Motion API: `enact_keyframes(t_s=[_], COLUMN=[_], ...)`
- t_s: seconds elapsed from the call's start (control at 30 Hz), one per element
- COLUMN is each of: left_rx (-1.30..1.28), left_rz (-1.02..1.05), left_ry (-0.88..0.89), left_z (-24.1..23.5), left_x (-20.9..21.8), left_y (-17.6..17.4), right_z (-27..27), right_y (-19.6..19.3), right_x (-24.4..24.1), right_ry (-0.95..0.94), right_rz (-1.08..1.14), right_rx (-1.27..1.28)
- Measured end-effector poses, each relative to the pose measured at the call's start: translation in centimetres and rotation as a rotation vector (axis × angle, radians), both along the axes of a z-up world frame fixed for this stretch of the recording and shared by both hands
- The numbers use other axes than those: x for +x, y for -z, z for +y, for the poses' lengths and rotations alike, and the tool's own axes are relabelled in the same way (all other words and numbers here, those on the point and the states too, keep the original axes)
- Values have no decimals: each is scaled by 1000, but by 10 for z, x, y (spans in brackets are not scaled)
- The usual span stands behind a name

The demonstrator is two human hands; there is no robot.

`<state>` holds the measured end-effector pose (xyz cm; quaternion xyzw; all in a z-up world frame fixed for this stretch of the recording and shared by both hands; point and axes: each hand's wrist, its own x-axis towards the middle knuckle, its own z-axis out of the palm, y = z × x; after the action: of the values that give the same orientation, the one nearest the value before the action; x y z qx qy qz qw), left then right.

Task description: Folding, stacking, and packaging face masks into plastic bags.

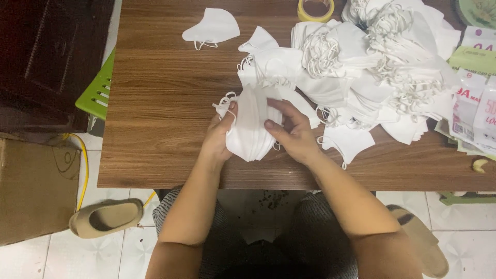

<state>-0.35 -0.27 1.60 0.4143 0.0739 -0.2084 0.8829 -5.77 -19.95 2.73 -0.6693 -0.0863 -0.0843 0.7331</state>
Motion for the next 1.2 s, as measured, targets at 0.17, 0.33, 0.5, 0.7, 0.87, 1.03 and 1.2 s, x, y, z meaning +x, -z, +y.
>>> enact_keyframes(t_s=[0.17,0.33,0.5,0.7,0.87,1.03,1.2], left_rx=[-23,57,77,279,791,473,-231], left_rz=[-1,-33,-46,-104,-437,-284,-413], left_ry=[-8,-4,-11,-84,55,104,353], left_z=[-3,-1,-1,-5,0,0,25], left_x=[0,3,2,-3,-3,-1,12], left_y=[0,9,6,-20,-24,-56,3], right_z=[0,1,3,3,-16,-27,-30], right_y=[-10,-2,-10,-29,-17,13,30], right_x=[-3,-1,-3,-3,9,17,22], right_ry=[-7,20,10,-32,-116,-51,164], right_rz=[-28,-16,-33,-4,249,375,402], right_rx=[10,-53,-38,39,-204,-30,404])
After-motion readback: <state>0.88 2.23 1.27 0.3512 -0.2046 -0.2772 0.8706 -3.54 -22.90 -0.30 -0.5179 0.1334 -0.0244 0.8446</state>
